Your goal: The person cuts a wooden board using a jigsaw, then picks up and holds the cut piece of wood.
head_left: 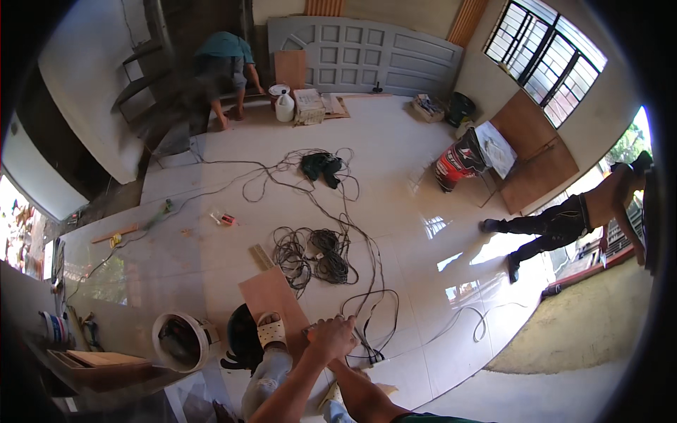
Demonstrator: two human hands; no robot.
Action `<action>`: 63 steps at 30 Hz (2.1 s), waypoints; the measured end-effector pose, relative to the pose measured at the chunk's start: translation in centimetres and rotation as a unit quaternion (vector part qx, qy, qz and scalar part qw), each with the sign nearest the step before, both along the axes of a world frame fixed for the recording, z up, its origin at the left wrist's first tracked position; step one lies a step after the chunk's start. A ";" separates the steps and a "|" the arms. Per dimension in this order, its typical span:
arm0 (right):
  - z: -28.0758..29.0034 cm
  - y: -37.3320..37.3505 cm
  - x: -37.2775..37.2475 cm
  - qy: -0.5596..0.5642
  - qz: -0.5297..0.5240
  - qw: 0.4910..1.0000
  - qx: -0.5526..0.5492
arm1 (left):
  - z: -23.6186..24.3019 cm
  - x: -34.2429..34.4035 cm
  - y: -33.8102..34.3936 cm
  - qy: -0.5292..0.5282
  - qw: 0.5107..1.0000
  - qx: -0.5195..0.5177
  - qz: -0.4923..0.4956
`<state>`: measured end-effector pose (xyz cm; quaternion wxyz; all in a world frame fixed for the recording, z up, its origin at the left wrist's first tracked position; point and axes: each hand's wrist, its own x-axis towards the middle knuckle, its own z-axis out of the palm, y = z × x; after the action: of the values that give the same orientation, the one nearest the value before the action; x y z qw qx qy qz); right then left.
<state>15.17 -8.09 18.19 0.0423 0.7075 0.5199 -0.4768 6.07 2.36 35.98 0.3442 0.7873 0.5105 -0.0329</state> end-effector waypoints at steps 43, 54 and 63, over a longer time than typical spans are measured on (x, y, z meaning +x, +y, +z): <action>0.7 -0.3 -0.4 0.008 -0.054 0.998 0.022 | 1.3 0.1 1.0 -0.030 1.000 -0.001 0.004; -0.1 0.9 0.3 0.020 -0.100 0.994 0.037 | 1.5 0.4 0.7 -0.021 0.998 -0.055 0.011; -1.5 0.4 -1.6 0.020 -0.136 0.989 0.055 | 1.2 0.6 0.7 -0.032 0.997 -0.072 0.021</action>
<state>13.57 -7.67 16.66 -0.0724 0.7633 0.4446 -0.4632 6.65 3.10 37.19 0.4164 0.7504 0.5119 -0.0374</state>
